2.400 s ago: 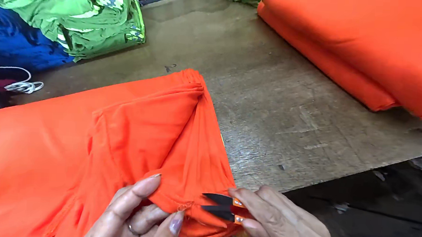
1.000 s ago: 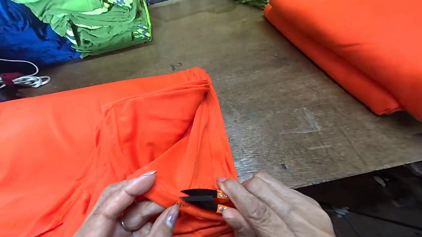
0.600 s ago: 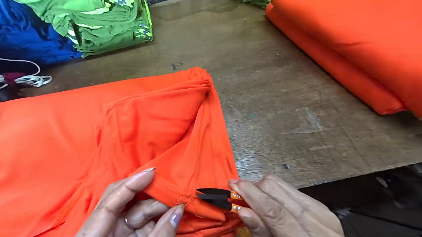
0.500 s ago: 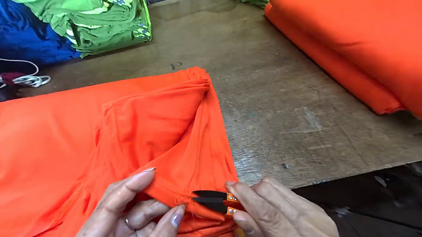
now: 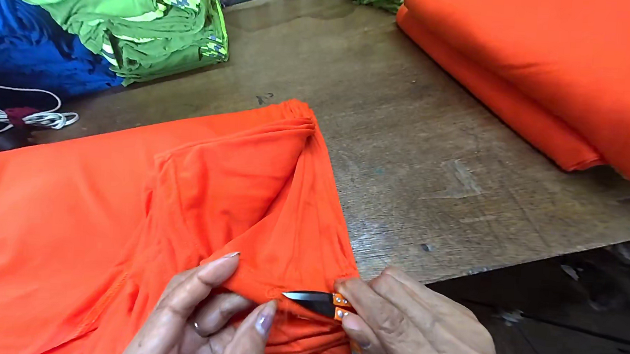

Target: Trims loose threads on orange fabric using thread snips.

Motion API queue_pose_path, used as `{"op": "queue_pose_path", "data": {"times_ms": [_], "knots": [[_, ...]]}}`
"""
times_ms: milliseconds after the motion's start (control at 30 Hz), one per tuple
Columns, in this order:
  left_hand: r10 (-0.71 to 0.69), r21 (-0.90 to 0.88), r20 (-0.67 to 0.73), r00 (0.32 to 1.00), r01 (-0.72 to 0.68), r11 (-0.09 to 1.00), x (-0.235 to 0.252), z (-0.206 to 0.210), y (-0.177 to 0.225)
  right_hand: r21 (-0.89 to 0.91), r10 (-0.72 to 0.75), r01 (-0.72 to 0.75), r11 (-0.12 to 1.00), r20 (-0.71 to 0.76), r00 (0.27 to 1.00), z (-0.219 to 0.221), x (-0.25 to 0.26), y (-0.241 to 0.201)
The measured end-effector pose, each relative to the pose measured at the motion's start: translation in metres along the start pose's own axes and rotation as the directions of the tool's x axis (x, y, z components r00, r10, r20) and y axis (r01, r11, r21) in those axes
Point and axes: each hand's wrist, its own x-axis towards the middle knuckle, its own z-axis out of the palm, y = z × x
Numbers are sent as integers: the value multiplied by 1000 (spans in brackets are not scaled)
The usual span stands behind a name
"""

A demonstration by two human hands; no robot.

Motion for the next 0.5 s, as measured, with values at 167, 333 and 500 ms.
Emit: {"op": "queue_pose_path", "data": {"times_ms": [167,333,500], "knots": [[113,6,-26,993,-113,994,4,1,-6,-7,-20,20,1000,-1,1000,0,-1,4],[106,1,6,994,-106,994,3,1,-4,-19,-25,25,999,-13,1000,5,1,-1],[-4,-8,4,1000,4,1000,-1,-1,2,-27,-40,39,999,-21,999,10,2,-2]]}}
